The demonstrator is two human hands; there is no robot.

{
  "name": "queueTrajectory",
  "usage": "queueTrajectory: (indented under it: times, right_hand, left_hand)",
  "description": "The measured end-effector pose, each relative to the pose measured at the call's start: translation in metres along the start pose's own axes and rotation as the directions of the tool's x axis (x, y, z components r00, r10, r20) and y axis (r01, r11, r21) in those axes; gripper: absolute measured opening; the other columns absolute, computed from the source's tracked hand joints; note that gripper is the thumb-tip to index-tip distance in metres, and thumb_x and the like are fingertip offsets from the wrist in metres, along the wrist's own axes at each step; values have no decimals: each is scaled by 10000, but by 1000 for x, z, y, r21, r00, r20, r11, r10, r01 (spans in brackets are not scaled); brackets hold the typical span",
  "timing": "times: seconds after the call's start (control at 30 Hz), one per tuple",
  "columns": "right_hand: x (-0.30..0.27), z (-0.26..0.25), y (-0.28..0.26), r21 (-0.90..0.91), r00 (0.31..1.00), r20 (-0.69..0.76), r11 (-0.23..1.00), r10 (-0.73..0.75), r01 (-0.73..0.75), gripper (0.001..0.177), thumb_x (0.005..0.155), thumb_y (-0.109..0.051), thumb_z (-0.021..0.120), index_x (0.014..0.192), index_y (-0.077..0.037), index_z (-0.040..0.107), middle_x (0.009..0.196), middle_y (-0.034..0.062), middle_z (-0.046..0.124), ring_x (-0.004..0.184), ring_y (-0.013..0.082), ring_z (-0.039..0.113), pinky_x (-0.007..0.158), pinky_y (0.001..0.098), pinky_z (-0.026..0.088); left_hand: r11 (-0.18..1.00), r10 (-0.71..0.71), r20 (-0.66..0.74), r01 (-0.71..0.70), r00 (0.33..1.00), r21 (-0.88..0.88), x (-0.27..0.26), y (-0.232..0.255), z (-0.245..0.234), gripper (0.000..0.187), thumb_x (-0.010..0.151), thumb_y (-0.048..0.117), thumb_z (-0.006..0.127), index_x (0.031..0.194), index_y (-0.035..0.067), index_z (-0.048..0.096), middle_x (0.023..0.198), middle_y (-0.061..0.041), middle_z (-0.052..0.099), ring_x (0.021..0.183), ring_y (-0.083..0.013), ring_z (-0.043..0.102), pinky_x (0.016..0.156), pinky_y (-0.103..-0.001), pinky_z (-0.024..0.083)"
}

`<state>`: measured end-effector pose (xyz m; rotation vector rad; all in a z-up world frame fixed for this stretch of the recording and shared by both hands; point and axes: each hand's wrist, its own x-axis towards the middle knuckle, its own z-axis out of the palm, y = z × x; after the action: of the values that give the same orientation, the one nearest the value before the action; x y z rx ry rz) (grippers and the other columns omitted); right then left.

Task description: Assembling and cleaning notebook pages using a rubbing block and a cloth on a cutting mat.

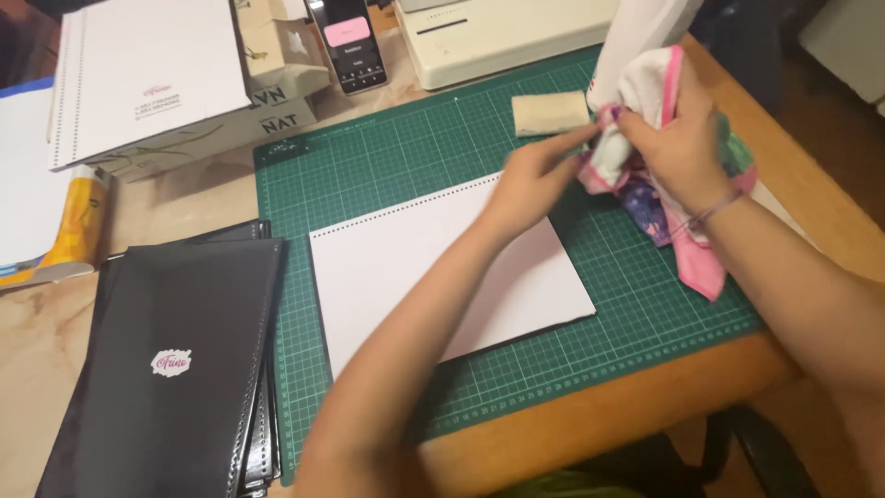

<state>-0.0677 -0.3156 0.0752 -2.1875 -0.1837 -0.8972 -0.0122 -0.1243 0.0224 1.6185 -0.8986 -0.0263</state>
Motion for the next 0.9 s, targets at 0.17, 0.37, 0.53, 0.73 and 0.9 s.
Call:
queueTrajectory:
  times: [0.17, 0.37, 0.53, 0.73, 0.9]
  right_hand:
    - [4, 18, 12, -249, 821, 325, 795, -469, 553, 337, 834, 124, 621, 1150, 40, 702, 1102, 191, 648, 966, 373, 619, 841, 491, 482]
    - [-7, 74, 18, -451, 650, 568, 470, -506, 759, 187, 976, -278, 579, 1116, -293, 702, 942, -14, 561, 890, 202, 605, 820, 366, 429]
    - [-3, 103, 4, -451, 600, 625, 397, -498, 799, 187, 964, -313, 618, 1096, -336, 748, 904, -34, 627, 862, 194, 643, 811, 369, 445]
    - [-18, 106, 18, -368, 528, 619, 379, -582, 849, 167, 918, -416, 598, 959, -311, 720, 860, -27, 563, 814, 208, 580, 779, 411, 426]
    - [-29, 78, 38, -539, 636, 659, 337, -402, 772, 165, 953, -378, 592, 1033, -340, 732, 880, -23, 594, 845, 202, 597, 798, 408, 422]
  left_hand:
    - [816, -129, 47, 79, 991, 572, -80, 7, -73, 487, 960, 266, 616, 1404, 70, 577, 1500, -192, 497, 1376, -443, 456, 1127, -505, 386]
    - [465, -382, 90, 107, 920, 879, -120, 39, -82, 796, 866, 541, 719, 1510, 121, 513, 1588, -205, 418, 1476, -475, 353, 1119, -744, 296]
    - [505, -389, 88, 132, 917, 853, -126, 34, -77, 780, 896, 533, 696, 1514, 98, 501, 1584, -203, 426, 1491, -455, 335, 1141, -743, 247]
    - [509, -402, 86, 144, 912, 849, -129, 32, -76, 793, 890, 530, 700, 1512, 81, 498, 1584, -217, 418, 1486, -468, 337, 1130, -747, 256]
    - [528, -400, 76, 162, 913, 834, -124, 37, -78, 796, 874, 535, 712, 1499, 82, 517, 1577, -215, 440, 1486, -464, 343, 1134, -753, 246]
